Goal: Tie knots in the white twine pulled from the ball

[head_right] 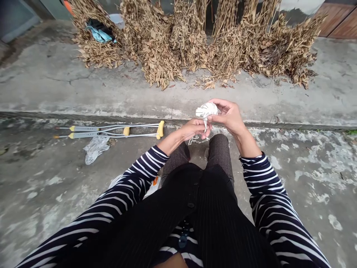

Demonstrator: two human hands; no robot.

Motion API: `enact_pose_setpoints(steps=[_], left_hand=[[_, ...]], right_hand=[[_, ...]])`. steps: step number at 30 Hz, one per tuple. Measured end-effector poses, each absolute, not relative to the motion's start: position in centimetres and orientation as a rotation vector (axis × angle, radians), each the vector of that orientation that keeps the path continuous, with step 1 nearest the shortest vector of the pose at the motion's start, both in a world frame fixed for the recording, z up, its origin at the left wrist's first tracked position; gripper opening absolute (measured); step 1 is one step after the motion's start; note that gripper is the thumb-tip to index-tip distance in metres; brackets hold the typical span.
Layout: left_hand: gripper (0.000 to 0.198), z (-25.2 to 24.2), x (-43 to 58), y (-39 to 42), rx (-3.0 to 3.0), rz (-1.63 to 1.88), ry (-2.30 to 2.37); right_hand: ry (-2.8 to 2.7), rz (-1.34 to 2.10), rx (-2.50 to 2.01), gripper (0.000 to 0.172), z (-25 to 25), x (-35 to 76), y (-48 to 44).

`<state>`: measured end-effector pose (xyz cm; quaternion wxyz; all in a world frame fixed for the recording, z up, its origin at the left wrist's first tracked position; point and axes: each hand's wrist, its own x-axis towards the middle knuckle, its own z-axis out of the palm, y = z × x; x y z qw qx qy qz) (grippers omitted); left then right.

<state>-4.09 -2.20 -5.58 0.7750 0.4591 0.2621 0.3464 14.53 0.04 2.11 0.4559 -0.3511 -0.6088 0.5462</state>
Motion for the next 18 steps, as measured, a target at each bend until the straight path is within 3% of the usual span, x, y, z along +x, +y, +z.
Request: enact_pose_setpoints(steps=[7, 18], left_hand=[[0.052, -6.7, -3.2, -3.2, 0.898, 0.772, 0.496], [0.049, -7.4, -6.6, -2.3, 1.036, 0.84, 0.814]], right_hand=[[-1.523, 1.278, -1.015, 0.06, 0.4, 14.8, 1.2], [-1.598, 1.06, -0.983, 0.057, 2.8, 15.8, 1.8]])
